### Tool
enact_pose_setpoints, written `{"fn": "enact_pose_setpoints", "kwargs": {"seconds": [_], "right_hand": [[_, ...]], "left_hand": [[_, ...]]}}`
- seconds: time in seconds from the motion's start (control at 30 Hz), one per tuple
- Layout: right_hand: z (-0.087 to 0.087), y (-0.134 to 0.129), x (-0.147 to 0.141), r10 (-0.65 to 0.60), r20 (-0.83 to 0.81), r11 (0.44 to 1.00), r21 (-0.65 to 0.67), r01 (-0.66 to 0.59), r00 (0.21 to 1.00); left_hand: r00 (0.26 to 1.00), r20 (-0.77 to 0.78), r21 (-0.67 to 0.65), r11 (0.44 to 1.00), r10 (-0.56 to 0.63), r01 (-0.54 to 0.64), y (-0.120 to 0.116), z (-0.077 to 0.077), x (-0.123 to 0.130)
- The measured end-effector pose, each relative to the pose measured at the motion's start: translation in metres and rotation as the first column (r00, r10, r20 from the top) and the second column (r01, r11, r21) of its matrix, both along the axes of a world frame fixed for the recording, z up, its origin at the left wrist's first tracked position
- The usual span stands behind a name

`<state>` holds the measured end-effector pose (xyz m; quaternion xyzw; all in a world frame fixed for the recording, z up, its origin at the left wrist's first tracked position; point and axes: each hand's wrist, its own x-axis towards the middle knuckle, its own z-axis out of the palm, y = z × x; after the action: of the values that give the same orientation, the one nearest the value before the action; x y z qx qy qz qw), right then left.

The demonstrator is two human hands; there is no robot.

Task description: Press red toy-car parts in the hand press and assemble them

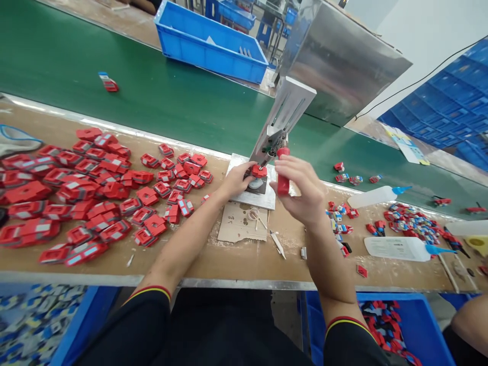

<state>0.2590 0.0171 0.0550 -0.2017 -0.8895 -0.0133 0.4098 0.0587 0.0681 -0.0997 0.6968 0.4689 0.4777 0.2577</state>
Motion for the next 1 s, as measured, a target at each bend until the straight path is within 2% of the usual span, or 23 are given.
{"fn": "enact_pose_setpoints", "kwargs": {"seconds": [0.1, 0.17, 0.2, 0.23, 0.27, 0.37, 0.4, 0.47, 0.67, 0.8, 1.0], "right_hand": [[-0.032, -0.005, 0.008, -0.045, -0.090, 0.994, -0.103, 0.036, 0.995], [-0.044, -0.006, 0.010, -0.104, -0.249, 0.966, -0.257, 0.038, 0.963], [-0.046, -0.007, 0.009, -0.125, -0.317, 0.930, -0.367, 0.000, 0.940], [-0.046, -0.007, 0.008, -0.136, -0.362, 0.871, -0.487, -0.062, 0.922], [-0.043, -0.008, 0.005, -0.136, -0.385, 0.789, -0.600, -0.135, 0.913], [-0.029, -0.009, -0.004, -0.121, -0.368, 0.504, -0.823, -0.262, 0.922], [-0.025, -0.009, -0.008, -0.126, -0.357, 0.436, -0.858, -0.272, 0.925], [-0.017, -0.010, -0.013, -0.147, -0.348, 0.359, -0.891, -0.277, 0.926], [-0.008, -0.010, -0.013, -0.167, -0.384, 0.339, -0.887, -0.312, 0.908], [-0.012, -0.009, -0.012, -0.146, -0.396, 0.327, -0.884, -0.334, 0.906], [-0.019, -0.010, -0.012, -0.157, -0.384, 0.364, -0.879, -0.308, 0.910]], "left_hand": [[1.000, 0.011, -0.026, 1.000, 0.005, -0.005, -0.002, 0.004, 0.002], [1.000, 0.019, -0.049, 0.999, 0.001, 0.000, -0.004, 0.007, 0.003], [1.000, 0.022, -0.060, 0.998, -0.001, 0.002, -0.005, 0.008, 0.004], [1.000, 0.025, -0.071, 0.998, 0.000, 0.002, -0.006, 0.009, 0.005], [1.000, 0.030, -0.081, 0.997, 0.005, -0.003, -0.007, 0.010, 0.007], [0.996, 0.080, -0.107, 0.993, 0.049, -0.040, -0.010, 0.011, 0.012], [0.993, 0.102, -0.110, 0.993, 0.065, -0.053, -0.011, 0.011, 0.014], [0.988, 0.131, -0.107, 0.992, 0.085, -0.071, -0.011, 0.010, 0.017], [0.988, 0.109, -0.083, 0.992, 0.105, -0.097, -0.010, 0.007, 0.020], [0.989, 0.083, -0.074, 0.990, 0.124, -0.118, -0.011, 0.006, 0.020], [0.988, 0.087, -0.077, 0.990, 0.125, -0.119, -0.011, 0.002, 0.022]]}}
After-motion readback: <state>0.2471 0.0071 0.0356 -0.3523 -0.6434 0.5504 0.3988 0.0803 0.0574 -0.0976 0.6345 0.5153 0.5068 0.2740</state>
